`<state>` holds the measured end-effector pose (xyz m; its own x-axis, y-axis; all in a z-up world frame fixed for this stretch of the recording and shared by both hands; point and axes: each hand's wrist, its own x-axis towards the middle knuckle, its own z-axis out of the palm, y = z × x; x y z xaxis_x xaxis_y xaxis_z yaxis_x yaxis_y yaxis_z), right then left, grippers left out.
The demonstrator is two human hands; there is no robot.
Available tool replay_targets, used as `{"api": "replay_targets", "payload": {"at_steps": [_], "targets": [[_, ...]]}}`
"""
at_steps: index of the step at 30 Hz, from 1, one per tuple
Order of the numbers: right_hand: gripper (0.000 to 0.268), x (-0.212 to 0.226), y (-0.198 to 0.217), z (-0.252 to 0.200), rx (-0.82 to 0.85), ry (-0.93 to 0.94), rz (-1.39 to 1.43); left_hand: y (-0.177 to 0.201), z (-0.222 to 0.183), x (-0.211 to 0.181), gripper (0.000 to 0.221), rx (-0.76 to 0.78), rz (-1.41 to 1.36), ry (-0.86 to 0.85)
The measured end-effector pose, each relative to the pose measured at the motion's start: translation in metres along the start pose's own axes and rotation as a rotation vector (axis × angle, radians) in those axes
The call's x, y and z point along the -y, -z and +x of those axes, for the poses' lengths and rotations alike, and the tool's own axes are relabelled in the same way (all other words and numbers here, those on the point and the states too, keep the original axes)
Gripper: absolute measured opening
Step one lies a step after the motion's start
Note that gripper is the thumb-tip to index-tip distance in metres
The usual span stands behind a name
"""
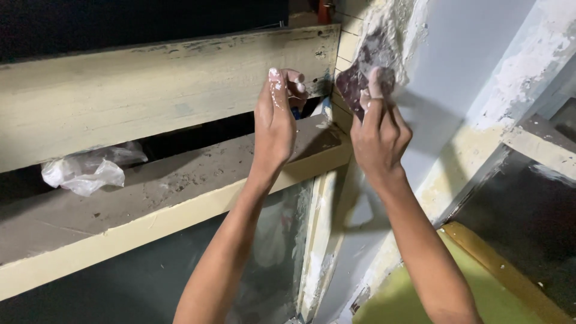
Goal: The person mixes a white substance in a bucket and applies it to a window frame using a putty knife and a scraper. They then use their fingers to spread and smooth the substance along the frame.
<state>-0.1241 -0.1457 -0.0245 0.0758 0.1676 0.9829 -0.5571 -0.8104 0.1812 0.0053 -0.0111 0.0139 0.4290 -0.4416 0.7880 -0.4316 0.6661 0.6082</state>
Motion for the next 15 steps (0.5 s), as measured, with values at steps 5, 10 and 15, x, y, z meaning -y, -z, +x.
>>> {"api": "replay_targets", "payload": {"at_steps": [5, 10, 15], "targets": [[0.041, 0.009, 0.019, -0.028, 0.062, -0.006, 0.055, -0.005, 0.0, 0.0, 0.046, -0.007, -0.029, -0.002], [0.021, -0.001, 0.049, -0.054, 0.093, -0.103, 0.098, -0.007, -0.005, -0.001, 0.049, 0.014, -0.015, 0.02], [0.021, -0.035, 0.074, -0.038, -0.011, -0.236, 0.313, -0.007, -0.003, -0.005, 0.049, 0.035, 0.0, 0.024]]}}
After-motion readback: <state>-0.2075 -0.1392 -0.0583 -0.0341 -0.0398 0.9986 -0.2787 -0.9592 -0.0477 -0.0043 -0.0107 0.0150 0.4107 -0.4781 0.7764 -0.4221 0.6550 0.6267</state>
